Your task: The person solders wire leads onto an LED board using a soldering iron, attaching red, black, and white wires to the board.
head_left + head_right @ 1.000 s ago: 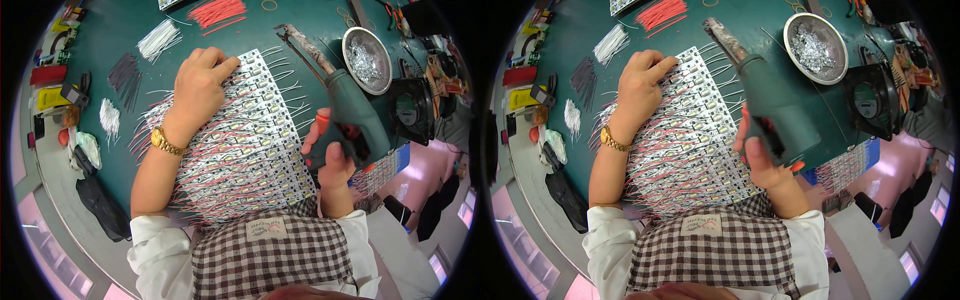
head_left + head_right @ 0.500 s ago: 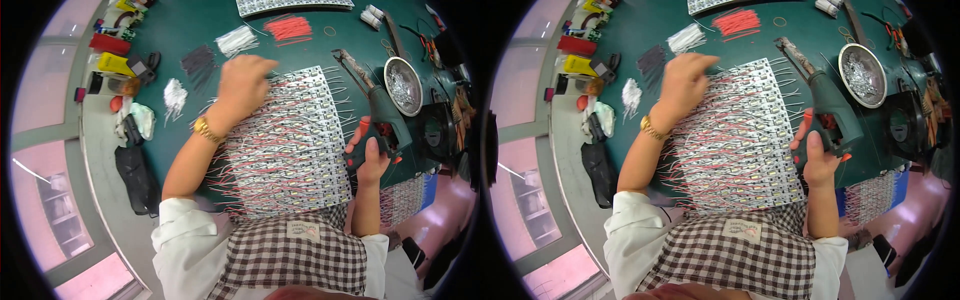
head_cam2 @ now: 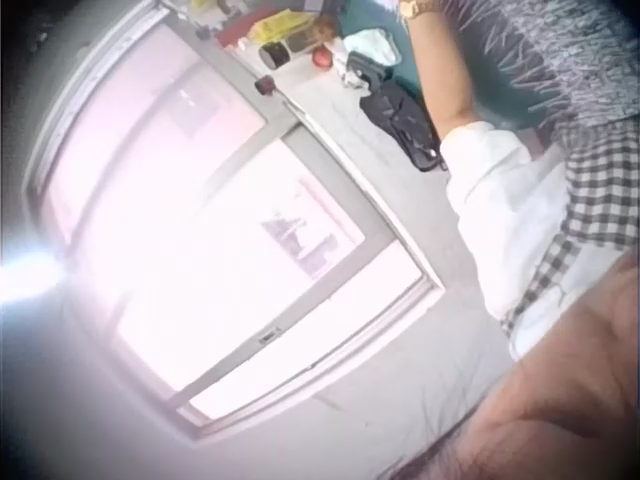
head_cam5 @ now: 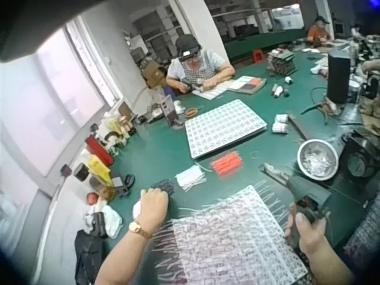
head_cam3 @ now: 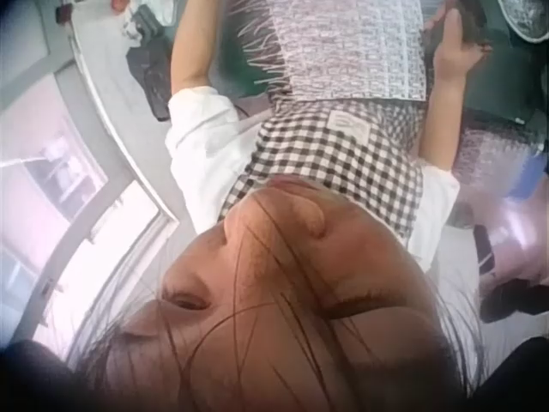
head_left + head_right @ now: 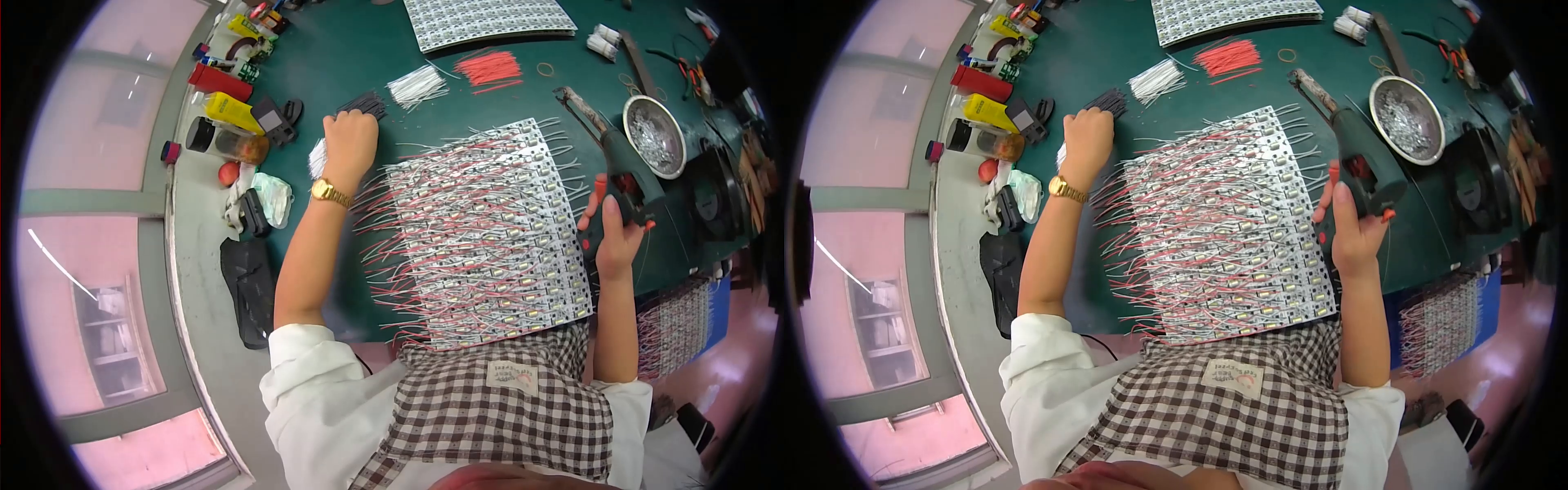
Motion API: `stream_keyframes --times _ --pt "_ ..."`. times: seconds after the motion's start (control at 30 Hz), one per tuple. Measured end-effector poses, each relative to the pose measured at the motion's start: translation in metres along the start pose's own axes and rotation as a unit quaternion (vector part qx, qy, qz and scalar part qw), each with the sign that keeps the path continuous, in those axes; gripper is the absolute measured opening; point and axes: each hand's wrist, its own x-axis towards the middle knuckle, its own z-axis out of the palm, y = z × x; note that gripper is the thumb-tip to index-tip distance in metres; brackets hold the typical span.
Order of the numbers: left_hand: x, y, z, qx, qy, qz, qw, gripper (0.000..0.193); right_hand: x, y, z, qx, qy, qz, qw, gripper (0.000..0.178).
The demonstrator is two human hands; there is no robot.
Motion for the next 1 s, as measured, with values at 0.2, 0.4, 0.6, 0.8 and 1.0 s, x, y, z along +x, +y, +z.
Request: stream_keyframes --times 0.2,0.4,0.6,0.8,1.0 --pt "0.032 -0.006 0.012 -0.065 -0.128 -0.108 0.984 0.017 0.004 0.017 -0.003 0.037 0.01 0.02 0.999 0.021" --pt "0.023 -0.023 0.032 -0.124 -0.073 -0.103 0.984 0.021 -0.034 -0.005 -0.018 0.095 0.038 0.043 0.994 0.024" --pt "0.011 -0.024 0.041 -0.124 -0.026 -0.074 0.989 0.013 -0.091 -0.022 -0.045 0.132 0.052 0.067 0.988 0.032" --pt "0.012 -0.027 0.035 0.062 -0.06 -0.018 0.996 0.011 -0.128 -0.022 -0.053 0.086 0.062 0.085 0.991 0.036" --pt "0.008 -0.025 0.039 -0.047 0.047 -0.096 0.993 0.013 -0.141 -0.005 -0.055 0.036 -0.017 0.078 0.996 0.038"
